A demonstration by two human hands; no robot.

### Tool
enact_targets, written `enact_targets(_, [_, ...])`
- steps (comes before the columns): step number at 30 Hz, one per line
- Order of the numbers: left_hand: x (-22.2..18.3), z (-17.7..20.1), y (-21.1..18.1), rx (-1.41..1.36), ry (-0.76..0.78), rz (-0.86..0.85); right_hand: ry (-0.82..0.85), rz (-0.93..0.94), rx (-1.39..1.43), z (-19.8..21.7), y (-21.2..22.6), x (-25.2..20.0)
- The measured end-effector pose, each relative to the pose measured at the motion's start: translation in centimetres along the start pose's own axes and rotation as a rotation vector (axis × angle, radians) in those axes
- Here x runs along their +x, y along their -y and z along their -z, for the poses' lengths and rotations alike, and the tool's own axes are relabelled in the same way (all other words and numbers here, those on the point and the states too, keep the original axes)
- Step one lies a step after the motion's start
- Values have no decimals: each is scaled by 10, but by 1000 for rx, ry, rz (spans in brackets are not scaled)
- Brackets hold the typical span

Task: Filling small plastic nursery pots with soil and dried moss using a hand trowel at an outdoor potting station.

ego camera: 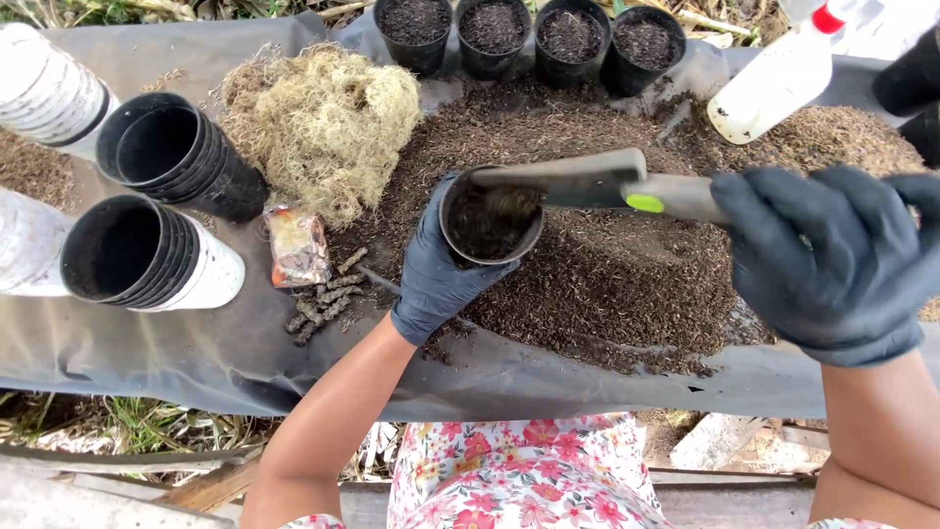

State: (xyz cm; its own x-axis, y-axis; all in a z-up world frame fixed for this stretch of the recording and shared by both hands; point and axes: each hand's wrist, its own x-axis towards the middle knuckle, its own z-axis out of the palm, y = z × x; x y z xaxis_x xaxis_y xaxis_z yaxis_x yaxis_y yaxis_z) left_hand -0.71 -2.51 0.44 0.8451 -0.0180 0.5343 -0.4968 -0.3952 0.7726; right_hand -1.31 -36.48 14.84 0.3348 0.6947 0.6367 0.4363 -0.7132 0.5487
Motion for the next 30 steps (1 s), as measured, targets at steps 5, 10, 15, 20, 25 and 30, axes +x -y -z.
enact_targets(5, [12, 2, -20, -140, 4, -36, -63, 179, 28, 10, -3, -18])
enact_targets(10, [4, -2, -6, -77, -23, -81, -14, 282, -219, 20, 3, -18])
enact_targets(15, [13, 3, -20, -122, 13, -109, -77, 374, -364, 21, 16, 12])
enact_targets(20, [-2, -3, 6, -184, 11, -61, -58, 839, -299, 45, -16, 40])
enact_targets(25, [0, -4, 6, -208, 11, -58, -85, 938, -202, 48, -23, 51])
enact_targets(30, [0, -4, 5, -176, 19, -34, -187, 1197, -1296, 52, -2, 47])
